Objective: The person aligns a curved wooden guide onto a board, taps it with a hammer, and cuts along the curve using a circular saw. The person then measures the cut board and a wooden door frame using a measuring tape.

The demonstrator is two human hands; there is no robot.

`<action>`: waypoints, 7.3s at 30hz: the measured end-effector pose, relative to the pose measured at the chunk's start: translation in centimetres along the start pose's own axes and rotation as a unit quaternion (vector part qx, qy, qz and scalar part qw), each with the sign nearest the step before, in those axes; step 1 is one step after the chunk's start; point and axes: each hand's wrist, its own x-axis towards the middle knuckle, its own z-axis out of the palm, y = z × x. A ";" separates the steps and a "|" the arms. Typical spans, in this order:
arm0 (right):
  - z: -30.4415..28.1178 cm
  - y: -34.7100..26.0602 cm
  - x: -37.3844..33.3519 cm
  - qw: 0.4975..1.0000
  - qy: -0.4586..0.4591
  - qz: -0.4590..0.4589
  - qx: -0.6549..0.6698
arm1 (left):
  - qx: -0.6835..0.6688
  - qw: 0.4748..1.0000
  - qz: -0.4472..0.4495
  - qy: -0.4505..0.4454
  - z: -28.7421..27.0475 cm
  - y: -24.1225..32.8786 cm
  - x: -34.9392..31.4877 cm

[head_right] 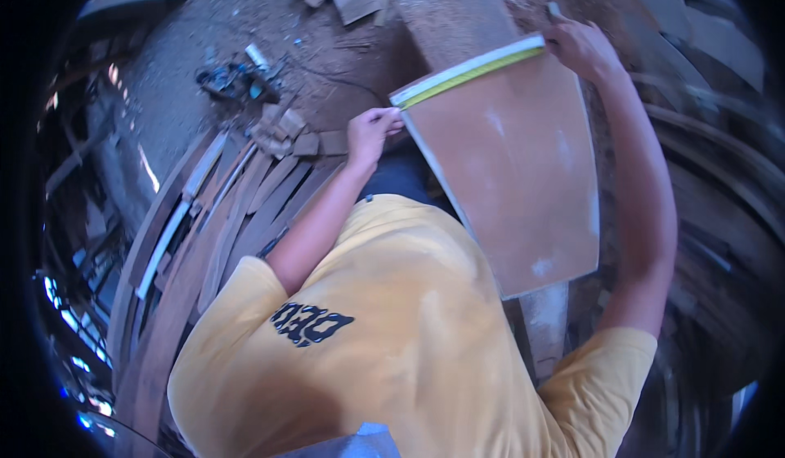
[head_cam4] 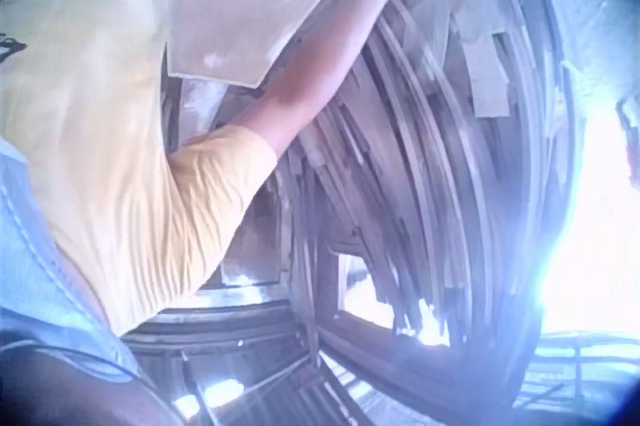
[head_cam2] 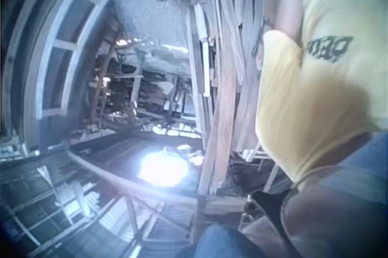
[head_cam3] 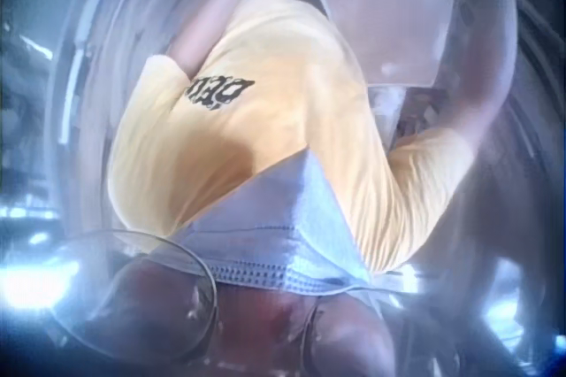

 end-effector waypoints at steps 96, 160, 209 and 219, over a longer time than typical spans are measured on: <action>-6.6 -28.7 -56.3 0.691 0.639 0.011 0.338 | 0.495 0.608 0.621 -0.026 9.2 6.0 -21.5; -20.8 -29.8 -48.3 0.649 0.677 0.110 0.328 | 0.492 0.657 0.557 -0.126 9.0 16.1 -22.4; 45.6 -38.1 -50.4 0.323 0.429 0.652 0.535 | 0.796 0.350 0.446 -0.213 13.2 -5.5 -15.3; 42.9 -38.0 -50.4 0.318 0.367 0.718 0.498 | 0.793 0.298 0.472 -0.246 13.6 -3.7 -14.2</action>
